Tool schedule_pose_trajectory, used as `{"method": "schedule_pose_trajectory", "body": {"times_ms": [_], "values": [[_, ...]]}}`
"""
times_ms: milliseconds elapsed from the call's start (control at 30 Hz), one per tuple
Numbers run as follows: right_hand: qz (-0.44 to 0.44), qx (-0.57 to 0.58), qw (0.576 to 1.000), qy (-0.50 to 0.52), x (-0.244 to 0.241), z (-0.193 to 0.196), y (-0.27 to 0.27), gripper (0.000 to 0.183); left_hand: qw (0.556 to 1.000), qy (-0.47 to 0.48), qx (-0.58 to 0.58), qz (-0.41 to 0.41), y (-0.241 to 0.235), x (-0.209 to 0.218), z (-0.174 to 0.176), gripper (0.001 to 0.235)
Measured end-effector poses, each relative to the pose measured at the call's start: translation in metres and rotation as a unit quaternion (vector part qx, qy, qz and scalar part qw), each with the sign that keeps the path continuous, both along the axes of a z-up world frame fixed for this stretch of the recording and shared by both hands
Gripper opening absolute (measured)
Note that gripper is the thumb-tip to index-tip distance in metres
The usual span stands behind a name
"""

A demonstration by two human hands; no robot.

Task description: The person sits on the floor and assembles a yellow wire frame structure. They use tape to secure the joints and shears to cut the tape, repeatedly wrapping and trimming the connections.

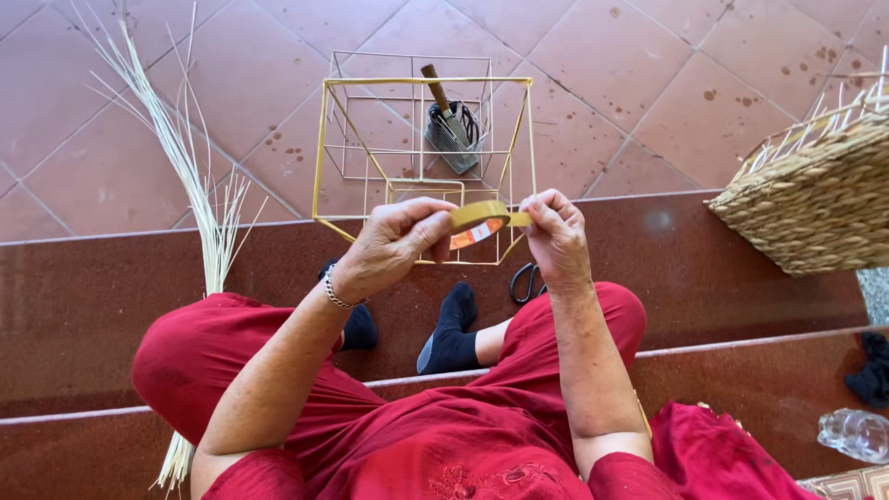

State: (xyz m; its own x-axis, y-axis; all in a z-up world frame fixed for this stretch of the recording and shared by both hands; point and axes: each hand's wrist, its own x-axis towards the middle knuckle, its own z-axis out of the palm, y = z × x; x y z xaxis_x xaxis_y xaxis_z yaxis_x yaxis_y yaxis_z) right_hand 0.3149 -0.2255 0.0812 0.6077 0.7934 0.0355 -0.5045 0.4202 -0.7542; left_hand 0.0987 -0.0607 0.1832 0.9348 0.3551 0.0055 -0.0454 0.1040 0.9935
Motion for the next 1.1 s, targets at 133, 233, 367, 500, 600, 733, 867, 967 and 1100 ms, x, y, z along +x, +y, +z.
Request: {"method": "schedule_pose_trajectory", "body": {"times_ms": [133,233,367,500,600,733,867,967,1100], "values": [[-0.017,0.009,1.0,-0.01,0.006,-0.025,-0.023,0.013,0.999,0.042,0.026,-0.022,-0.007,0.012,-0.014,0.027],[-0.049,-0.046,0.996,-0.064,0.011,-0.032,-0.032,0.012,0.996,0.073,0.048,-0.009,-0.004,0.021,-0.013,0.026],[-0.078,-0.103,0.984,-0.123,0.012,-0.031,-0.037,0.012,0.991,0.124,0.041,0.007,0.014,0.02,-0.008,0.024],[-0.101,-0.138,0.974,-0.146,0.007,-0.026,-0.035,0.012,0.98,0.181,0.083,0.03,0.041,-0.004,-0.003,0.027],[-0.108,-0.131,0.974,-0.148,0.005,-0.02,-0.033,0.012,0.98,0.19,0.046,0.036,0.067,-0.036,0.006,0.03],[-0.101,-0.108,0.979,-0.138,0.002,-0.018,-0.032,0.011,0.974,0.209,0.072,0.044,0.098,-0.07,0.016,0.025],[-0.103,-0.11,0.979,-0.136,-0.001,-0.015,-0.031,0.011,0.94,0.249,0.225,0.067,0.11,-0.086,0.022,0.031],[-0.1,-0.105,0.981,-0.126,-0.001,-0.015,-0.032,0.012,0.837,0.329,0.425,0.103,0.106,-0.084,0.021,0.047],[-0.096,-0.094,0.982,-0.132,0.001,-0.019,-0.031,0.013,0.791,0.374,0.469,0.12,0.105,-0.073,0.016,0.054]]}}
